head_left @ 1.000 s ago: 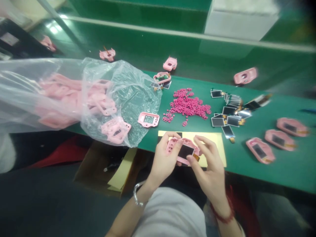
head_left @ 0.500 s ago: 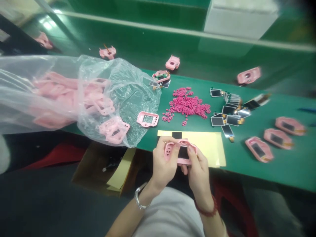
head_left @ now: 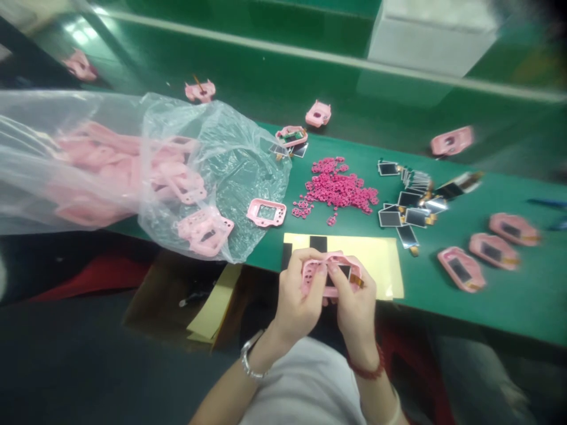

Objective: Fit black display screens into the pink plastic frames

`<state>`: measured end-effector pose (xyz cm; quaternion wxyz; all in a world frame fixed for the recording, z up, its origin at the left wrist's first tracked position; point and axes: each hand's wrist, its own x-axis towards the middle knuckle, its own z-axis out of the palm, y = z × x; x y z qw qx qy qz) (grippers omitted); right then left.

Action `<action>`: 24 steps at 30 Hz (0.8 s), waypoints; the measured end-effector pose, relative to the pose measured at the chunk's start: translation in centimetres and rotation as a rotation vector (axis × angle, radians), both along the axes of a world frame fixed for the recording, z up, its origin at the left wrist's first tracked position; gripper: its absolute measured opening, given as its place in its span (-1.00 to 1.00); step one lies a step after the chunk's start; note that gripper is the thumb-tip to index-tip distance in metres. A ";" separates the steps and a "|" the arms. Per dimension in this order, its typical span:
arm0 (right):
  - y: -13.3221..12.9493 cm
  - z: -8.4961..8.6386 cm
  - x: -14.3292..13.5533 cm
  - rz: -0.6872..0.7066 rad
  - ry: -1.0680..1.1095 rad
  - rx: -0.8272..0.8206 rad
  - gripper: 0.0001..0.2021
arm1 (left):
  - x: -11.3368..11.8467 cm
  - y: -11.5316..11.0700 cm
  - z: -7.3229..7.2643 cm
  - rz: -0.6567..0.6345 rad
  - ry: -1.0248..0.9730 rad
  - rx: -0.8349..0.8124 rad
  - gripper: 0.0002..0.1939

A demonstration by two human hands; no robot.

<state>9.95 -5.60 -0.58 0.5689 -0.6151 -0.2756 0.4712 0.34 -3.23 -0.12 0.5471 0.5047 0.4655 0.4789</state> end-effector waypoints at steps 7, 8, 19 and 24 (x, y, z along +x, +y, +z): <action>4.1 -1.3 4.6 0.237 -0.361 -0.024 -0.51 | -1.9 1.7 -1.2 0.137 -0.099 -0.123 -0.86; 5.2 -1.8 5.4 0.165 -0.520 -0.033 -0.51 | -2.3 2.0 -1.5 0.161 -0.119 -0.154 -0.85; 8.8 -5.5 4.0 0.098 -1.063 0.047 -0.76 | -2.8 3.4 -2.7 0.213 -0.159 -0.202 -0.74; 11.0 -4.6 7.2 0.069 -0.939 0.150 -0.82 | -2.3 3.5 -3.0 0.189 -0.132 -0.229 -0.69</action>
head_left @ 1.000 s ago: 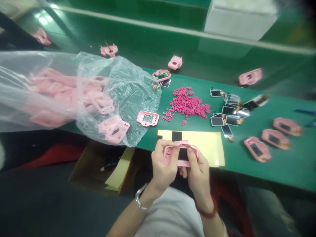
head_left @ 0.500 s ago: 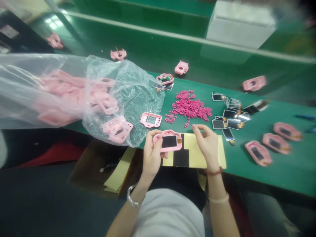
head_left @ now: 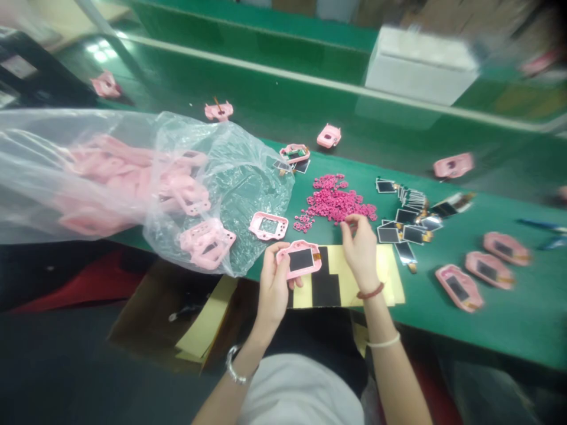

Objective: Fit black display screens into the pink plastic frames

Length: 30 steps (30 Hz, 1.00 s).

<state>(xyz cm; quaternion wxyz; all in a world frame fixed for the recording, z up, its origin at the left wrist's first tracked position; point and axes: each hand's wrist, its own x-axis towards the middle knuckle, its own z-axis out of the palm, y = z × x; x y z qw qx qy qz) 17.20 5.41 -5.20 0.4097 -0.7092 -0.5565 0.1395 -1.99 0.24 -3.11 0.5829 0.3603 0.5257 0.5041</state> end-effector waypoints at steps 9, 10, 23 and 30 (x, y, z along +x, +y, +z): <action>16.9 2.4 4.5 0.278 0.174 0.021 -0.89 | -0.5 0.6 -1.9 -0.094 0.296 0.038 -0.69; 17.4 2.3 4.2 0.321 0.178 0.003 -0.90 | -0.7 0.7 -1.8 -0.092 0.307 0.042 -0.69; 4.0 5.1 0.6 0.353 0.210 0.087 -0.75 | -1.0 1.5 -1.2 -0.117 0.180 -0.010 -0.56; -7.9 6.1 -5.4 0.258 0.084 0.270 -0.83 | 2.1 -0.3 1.7 -0.185 -0.071 -0.086 -0.59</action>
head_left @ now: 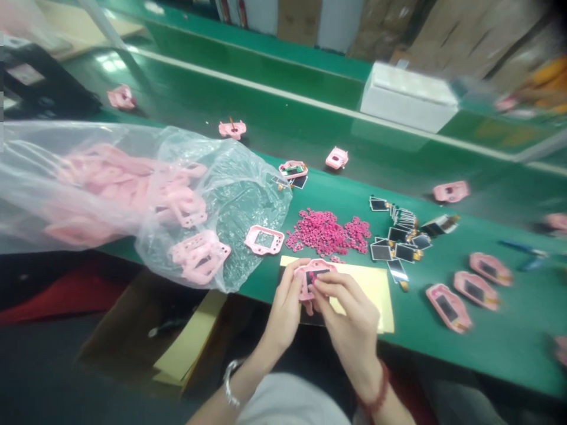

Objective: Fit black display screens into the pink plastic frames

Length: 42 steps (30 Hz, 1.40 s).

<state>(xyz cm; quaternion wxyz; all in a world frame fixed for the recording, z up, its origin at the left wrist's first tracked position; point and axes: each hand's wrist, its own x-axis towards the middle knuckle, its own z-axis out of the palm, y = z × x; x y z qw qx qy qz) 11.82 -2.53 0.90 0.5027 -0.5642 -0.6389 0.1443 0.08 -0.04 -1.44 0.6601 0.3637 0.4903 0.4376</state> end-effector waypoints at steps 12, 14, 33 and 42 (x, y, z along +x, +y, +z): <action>-4.4 -1.6 0.0 0.004 -0.460 0.019 -0.64 | 0.8 -1.9 1.2 0.054 0.003 0.034 -0.73; -5.0 -2.2 0.8 -0.014 -0.388 0.053 -0.57 | 0.2 -1.2 0.9 0.113 0.025 0.063 -0.71; -2.8 -3.5 4.8 -0.131 0.293 -0.357 -0.85 | -1.1 2.1 -3.3 -0.172 0.260 0.130 -0.61; -0.1 -2.5 3.8 0.023 0.218 -0.509 -0.77 | -0.9 0.5 -1.7 -0.307 0.199 0.090 -0.59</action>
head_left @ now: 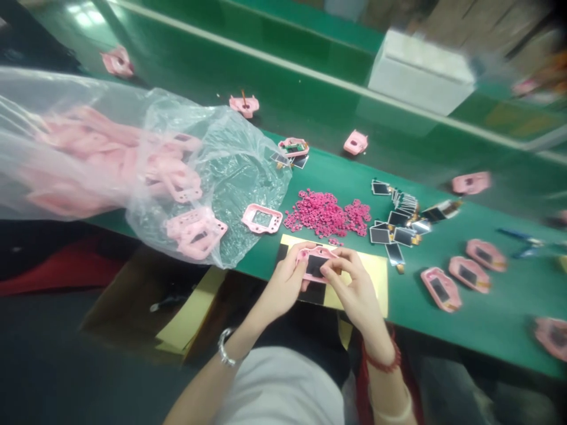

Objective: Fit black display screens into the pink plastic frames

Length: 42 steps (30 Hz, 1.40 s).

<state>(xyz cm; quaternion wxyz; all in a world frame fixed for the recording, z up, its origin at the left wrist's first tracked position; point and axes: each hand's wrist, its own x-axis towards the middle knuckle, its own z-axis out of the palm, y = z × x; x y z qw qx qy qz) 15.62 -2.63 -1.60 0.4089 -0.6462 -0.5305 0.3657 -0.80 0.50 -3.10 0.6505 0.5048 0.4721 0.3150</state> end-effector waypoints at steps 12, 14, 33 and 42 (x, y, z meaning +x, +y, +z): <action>0.1 -0.1 -0.1 0.014 -0.068 0.071 -0.78 | 0.2 0.0 0.5 -0.023 0.030 0.014 -0.58; 0.0 -0.4 -0.5 -0.029 -0.101 0.095 -0.82 | 0.2 0.0 0.5 -0.011 0.030 0.013 -0.58; -4.4 -2.7 7.8 -0.667 0.172 -0.209 -0.31 | -3.7 1.9 -0.4 0.138 0.495 0.470 -0.65; -7.3 -2.9 17.7 -0.961 -0.897 -0.098 -0.39 | -7.7 7.1 2.1 0.297 1.222 0.246 -0.63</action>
